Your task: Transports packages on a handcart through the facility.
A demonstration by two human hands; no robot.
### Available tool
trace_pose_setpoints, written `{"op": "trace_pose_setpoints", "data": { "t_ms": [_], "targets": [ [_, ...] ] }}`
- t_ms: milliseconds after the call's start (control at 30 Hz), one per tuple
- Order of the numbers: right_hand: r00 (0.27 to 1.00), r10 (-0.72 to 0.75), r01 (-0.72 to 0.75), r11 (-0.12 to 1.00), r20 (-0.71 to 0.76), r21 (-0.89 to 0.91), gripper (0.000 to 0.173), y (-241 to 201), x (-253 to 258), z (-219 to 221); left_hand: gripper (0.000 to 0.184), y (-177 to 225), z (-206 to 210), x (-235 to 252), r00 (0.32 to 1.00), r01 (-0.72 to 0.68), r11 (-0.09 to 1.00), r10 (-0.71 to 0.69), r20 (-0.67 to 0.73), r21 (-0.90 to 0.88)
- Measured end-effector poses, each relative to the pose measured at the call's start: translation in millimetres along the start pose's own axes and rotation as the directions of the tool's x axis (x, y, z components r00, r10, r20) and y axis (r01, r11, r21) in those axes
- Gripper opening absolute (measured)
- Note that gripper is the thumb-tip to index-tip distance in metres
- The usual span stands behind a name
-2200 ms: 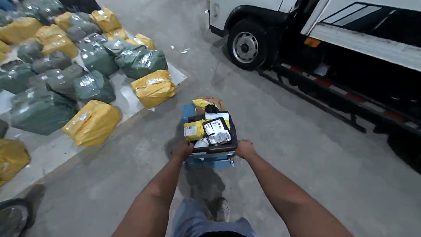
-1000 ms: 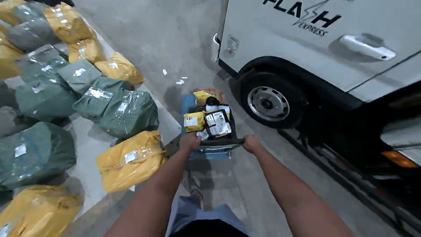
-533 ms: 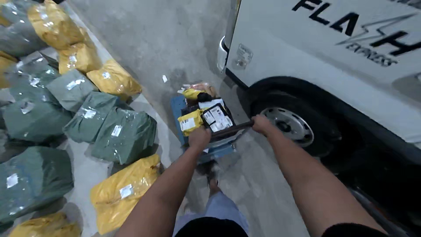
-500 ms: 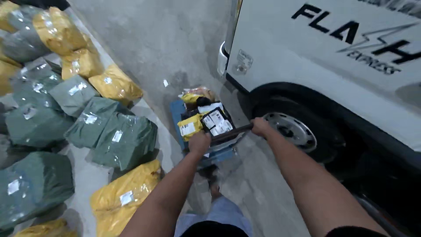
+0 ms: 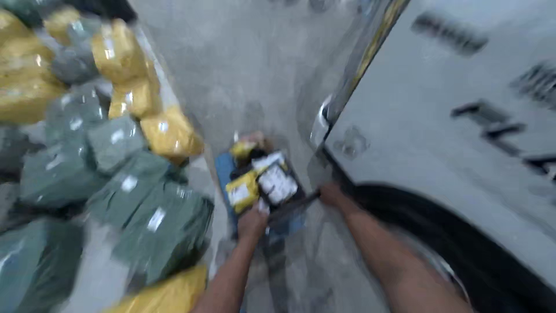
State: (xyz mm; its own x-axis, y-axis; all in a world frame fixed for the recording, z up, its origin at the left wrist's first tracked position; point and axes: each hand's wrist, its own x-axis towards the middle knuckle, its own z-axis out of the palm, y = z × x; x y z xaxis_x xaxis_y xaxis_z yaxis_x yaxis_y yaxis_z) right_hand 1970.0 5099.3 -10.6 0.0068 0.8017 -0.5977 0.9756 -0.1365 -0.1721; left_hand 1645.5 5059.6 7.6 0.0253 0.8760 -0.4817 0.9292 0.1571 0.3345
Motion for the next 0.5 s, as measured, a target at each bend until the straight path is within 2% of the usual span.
{"op": "trace_pose_setpoints", "data": {
  "t_ms": [67,133,300,500],
  "targets": [
    [1.000,0.012,-0.012,0.999,0.003,-0.053,0.033,-25,27,-40,0.053,-1,-21,37,1.000,0.004,1.000,-0.004,0.007,-0.001],
    [0.997,0.047,-0.043,0.996,0.054,-0.073,0.036,-47,55,-52,0.052,-15,-33,68,0.999,0.014,1.000,-0.015,0.038,0.015],
    [0.997,0.080,-0.079,0.995,0.013,-0.061,0.034,-95,149,-96,0.052,-39,-98,166,0.997,-0.014,1.000,0.014,0.072,-0.005],
    [0.995,0.102,-0.103,0.995,-0.014,-0.010,0.037,-146,274,-163,0.052,-57,-170,323,1.000,-0.023,1.000,0.022,0.004,0.017]
  ]
}}
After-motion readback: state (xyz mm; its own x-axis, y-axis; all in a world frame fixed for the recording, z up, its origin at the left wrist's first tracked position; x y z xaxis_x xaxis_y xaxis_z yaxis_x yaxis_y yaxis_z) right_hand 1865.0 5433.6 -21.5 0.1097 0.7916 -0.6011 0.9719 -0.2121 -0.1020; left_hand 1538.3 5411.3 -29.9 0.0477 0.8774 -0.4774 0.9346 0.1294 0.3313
